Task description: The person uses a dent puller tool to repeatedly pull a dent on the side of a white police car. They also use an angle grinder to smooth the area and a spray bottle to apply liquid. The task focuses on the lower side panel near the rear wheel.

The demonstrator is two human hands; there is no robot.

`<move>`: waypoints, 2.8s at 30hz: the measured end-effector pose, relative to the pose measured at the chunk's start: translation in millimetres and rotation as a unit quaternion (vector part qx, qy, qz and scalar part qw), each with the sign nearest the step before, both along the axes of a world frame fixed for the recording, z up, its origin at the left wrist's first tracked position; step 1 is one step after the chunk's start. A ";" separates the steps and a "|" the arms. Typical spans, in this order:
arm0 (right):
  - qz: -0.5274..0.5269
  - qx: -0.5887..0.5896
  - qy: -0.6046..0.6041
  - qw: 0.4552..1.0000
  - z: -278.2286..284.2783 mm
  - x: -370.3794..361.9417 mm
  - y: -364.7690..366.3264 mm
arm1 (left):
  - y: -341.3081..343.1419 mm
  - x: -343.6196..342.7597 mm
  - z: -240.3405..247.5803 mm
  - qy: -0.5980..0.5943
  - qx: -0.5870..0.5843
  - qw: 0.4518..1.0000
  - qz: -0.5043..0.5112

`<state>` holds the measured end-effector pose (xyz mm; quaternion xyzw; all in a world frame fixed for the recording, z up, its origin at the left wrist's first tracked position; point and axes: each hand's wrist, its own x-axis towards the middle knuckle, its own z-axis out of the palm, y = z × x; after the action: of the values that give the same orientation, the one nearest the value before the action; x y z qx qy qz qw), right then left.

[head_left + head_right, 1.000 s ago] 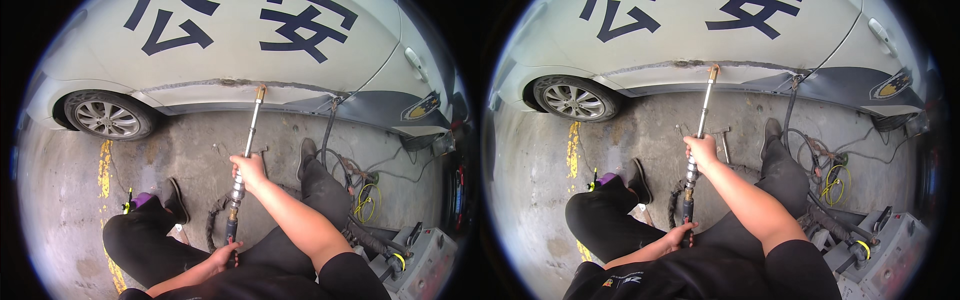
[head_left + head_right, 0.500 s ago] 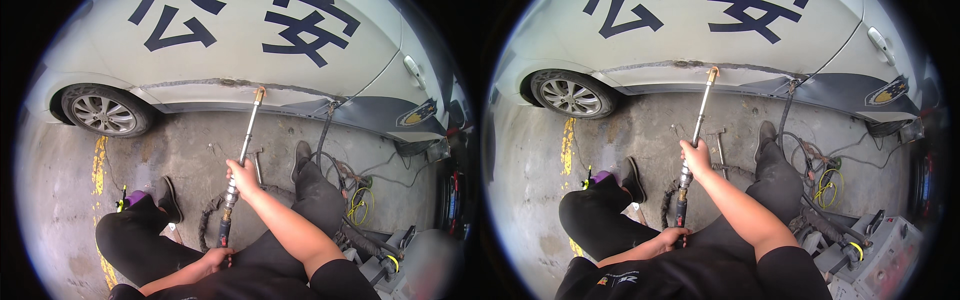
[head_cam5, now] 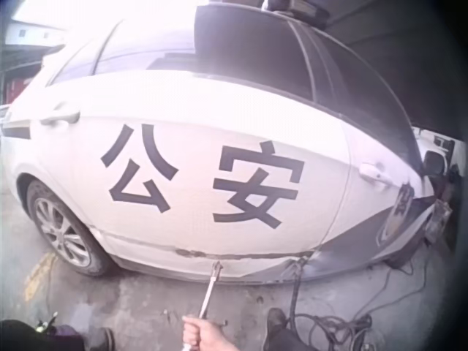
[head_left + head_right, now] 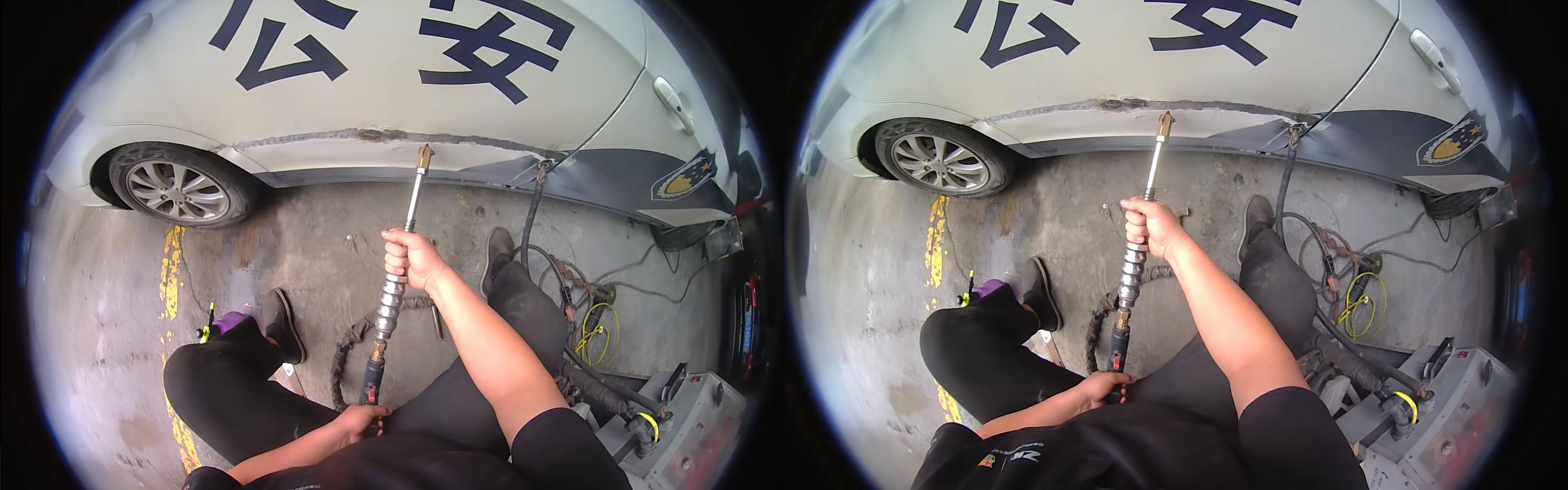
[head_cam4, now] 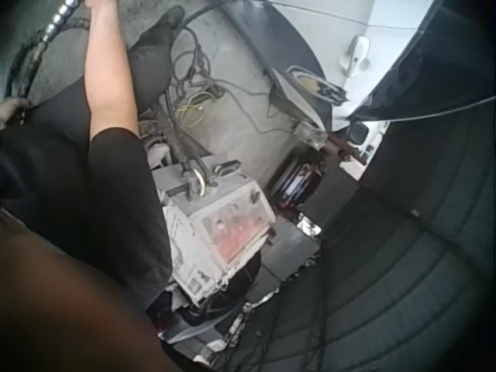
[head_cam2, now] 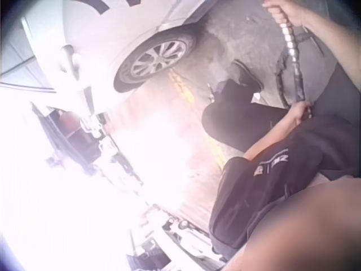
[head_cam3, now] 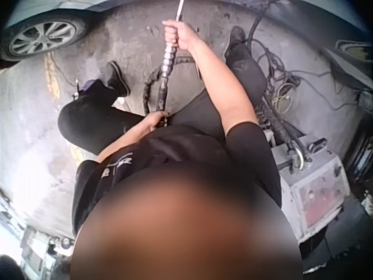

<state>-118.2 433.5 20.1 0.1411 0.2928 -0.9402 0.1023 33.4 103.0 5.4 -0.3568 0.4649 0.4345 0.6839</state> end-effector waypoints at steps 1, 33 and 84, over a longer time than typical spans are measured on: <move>-0.014 0.013 -0.014 1.000 -0.8 0.9 -0.3 | 2.0 -0.6 1.1 0.003 0.001 1.000 0.006; -0.233 0.273 -0.108 0.927 67.3 -7.7 -4.5 | 16.9 -4.2 1.8 0.017 0.002 1.000 -0.003; -0.159 0.238 -0.049 0.957 -7.4 25.2 4.7 | 25.1 -9.7 -2.2 0.021 0.006 1.000 0.016</move>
<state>-93.0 438.2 12.7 0.2522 0.4760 -0.8395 -0.0708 23.7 128.0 3.2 -0.3507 0.4710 0.4559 0.6688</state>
